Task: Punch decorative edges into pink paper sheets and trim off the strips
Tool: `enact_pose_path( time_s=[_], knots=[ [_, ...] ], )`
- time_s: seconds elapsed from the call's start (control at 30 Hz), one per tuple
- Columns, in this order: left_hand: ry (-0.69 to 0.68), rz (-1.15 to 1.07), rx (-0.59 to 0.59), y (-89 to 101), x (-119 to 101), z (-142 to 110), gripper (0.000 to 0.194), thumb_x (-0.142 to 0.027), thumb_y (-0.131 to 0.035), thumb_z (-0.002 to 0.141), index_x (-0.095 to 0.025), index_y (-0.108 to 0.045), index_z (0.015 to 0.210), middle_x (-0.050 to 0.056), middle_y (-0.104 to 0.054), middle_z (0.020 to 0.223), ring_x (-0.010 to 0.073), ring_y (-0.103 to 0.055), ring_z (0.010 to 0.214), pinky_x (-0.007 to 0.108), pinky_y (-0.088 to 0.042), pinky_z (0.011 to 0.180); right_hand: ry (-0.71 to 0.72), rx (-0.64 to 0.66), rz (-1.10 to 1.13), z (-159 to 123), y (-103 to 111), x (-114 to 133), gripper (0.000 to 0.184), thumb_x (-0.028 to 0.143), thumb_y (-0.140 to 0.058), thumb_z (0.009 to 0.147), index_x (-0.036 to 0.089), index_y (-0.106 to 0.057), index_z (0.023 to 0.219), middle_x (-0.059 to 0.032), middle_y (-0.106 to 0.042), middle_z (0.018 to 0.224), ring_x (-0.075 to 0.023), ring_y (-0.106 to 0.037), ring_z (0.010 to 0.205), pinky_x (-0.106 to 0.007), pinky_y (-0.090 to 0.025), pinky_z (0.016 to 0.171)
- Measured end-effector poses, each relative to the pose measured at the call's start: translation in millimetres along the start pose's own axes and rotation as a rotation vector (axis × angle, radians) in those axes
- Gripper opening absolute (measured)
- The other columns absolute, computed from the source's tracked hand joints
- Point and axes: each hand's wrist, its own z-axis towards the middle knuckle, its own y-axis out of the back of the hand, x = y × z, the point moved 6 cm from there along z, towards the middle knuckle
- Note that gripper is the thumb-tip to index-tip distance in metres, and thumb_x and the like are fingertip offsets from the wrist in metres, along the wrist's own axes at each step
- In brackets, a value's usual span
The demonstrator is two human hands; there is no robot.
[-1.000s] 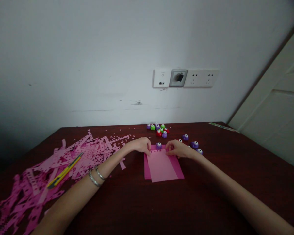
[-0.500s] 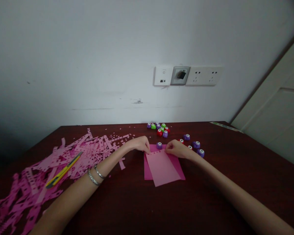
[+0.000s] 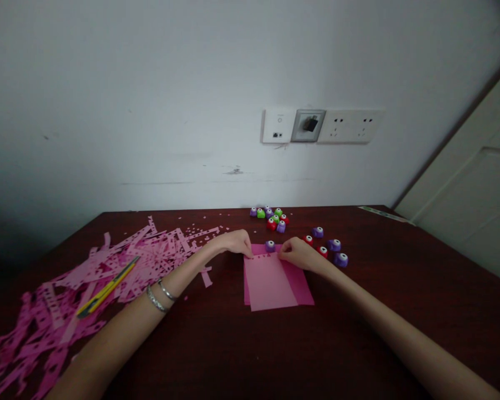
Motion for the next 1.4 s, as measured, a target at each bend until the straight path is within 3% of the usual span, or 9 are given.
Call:
enact_pose_path(
  time_s=[0.6, 0.83, 1.1, 1.4],
  knots=[
    [0.026, -0.049, -0.027, 9.3, 14.8, 2.8, 0.016, -0.031, -0.065, 0.06, -0.017, -0.07, 0.066, 0.003, -0.066, 0.068, 0.013, -0.054, 0.066, 0.026, -0.039, 0.062, 0.017, 0.04, 0.035, -1.2, 1.3, 1.9, 0.018, 0.028, -0.053, 0.069, 0.015, -0.062, 0.058, -0.0039, -0.062, 0.057, -0.0138, -0.054, 0.052, -0.024, -0.033, 0.045],
    [0.026, -0.081, -0.072, 10.9, 20.4, 5.7, 0.015, -0.028, -0.065, 0.06, -0.014, -0.07, 0.064, 0.003, -0.064, 0.064, 0.0124, -0.054, 0.063, 0.024, -0.037, 0.057, 0.045, 0.036, 0.079, 1.4, 4.3, -0.1, 0.019, 0.03, -0.055, 0.069, 0.015, -0.061, 0.058, -0.0031, -0.062, 0.057, -0.0137, -0.054, 0.054, -0.024, -0.035, 0.047],
    [0.054, -0.094, -0.109, 11.9, 21.5, 5.7, 0.018, -0.03, -0.065, 0.06, -0.014, -0.07, 0.066, 0.005, -0.066, 0.069, 0.0142, -0.054, 0.066, 0.027, -0.039, 0.061, 0.038, 0.007, 0.057, -2.0, 18.7, 4.3, 0.022, 0.033, -0.055, 0.071, 0.014, -0.064, 0.063, -0.005, -0.065, 0.063, -0.0144, -0.055, 0.056, -0.024, -0.035, 0.048],
    [0.017, -0.064, -0.146, 15.7, 17.8, 5.6, 0.024, -0.036, -0.063, 0.063, -0.014, -0.07, 0.071, 0.005, -0.066, 0.07, 0.0153, -0.055, 0.067, 0.026, -0.039, 0.06, 0.05, 0.0, 0.079, 4.0, 20.0, 4.5, 0.028, 0.04, -0.054, 0.073, 0.014, -0.063, 0.066, -0.005, -0.063, 0.063, -0.0149, -0.056, 0.059, -0.024, -0.035, 0.048]
  ],
)
